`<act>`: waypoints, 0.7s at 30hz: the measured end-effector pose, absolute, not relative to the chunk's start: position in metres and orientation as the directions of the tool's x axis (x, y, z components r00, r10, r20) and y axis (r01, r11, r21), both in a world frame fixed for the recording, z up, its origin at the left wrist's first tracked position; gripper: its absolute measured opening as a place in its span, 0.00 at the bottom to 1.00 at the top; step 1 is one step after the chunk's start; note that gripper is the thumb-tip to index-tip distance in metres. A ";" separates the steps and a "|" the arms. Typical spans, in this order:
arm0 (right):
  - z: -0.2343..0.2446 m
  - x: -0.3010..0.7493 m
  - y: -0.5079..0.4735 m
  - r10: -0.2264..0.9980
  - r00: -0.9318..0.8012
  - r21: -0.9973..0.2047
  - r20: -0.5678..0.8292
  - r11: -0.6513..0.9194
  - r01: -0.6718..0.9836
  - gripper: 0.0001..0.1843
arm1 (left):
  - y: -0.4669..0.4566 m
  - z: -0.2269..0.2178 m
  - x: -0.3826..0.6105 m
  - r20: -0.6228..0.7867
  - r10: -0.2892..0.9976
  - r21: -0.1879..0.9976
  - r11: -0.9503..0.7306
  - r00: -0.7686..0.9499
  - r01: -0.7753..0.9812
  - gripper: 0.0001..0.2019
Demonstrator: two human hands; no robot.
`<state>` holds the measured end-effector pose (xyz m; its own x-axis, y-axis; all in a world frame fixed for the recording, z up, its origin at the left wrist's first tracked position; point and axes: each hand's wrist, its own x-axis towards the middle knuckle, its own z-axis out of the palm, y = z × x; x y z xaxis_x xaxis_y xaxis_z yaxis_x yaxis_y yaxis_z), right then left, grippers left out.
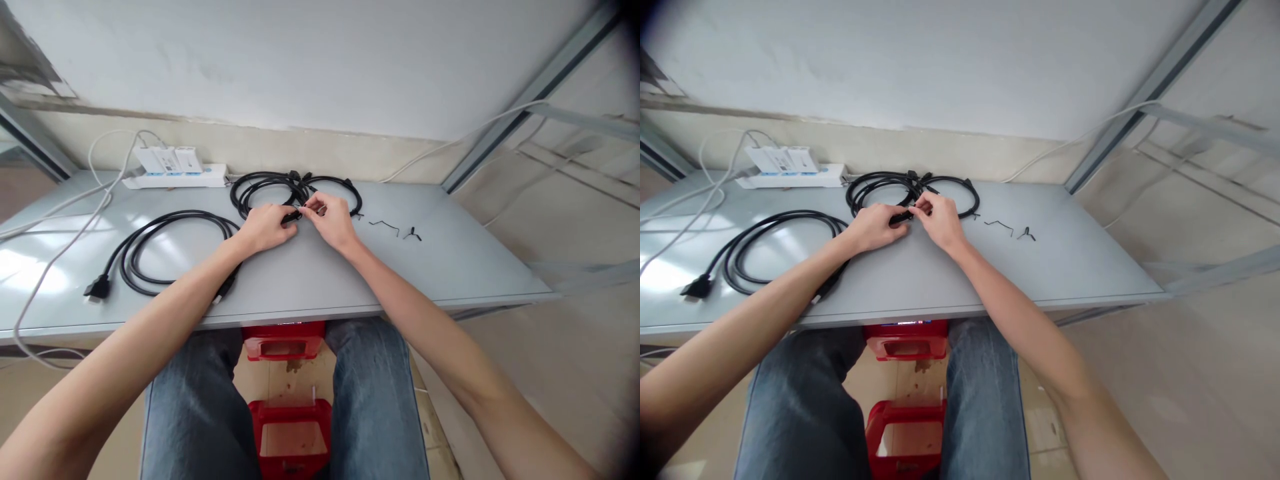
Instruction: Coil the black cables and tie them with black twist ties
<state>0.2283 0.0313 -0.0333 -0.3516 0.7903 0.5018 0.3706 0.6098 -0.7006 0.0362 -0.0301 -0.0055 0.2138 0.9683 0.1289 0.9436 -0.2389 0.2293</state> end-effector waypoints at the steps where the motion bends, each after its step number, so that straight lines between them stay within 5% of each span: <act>1: -0.033 0.228 0.031 0.788 -0.355 -0.696 0.503 0.613 0.374 0.14 | -0.031 -0.005 0.037 0.128 0.969 0.235 -0.238 0.213 0.942 0.20; 7: -0.033 0.225 0.026 0.750 -0.435 -0.692 0.498 0.646 0.321 0.10 | -0.030 -0.007 0.036 0.174 0.964 0.257 -0.244 0.204 0.935 0.26; 21: -0.036 0.225 0.029 0.728 -0.483 -0.715 0.486 0.649 0.259 0.05 | -0.028 -0.009 0.037 0.163 0.963 0.182 -0.245 0.216 0.952 0.23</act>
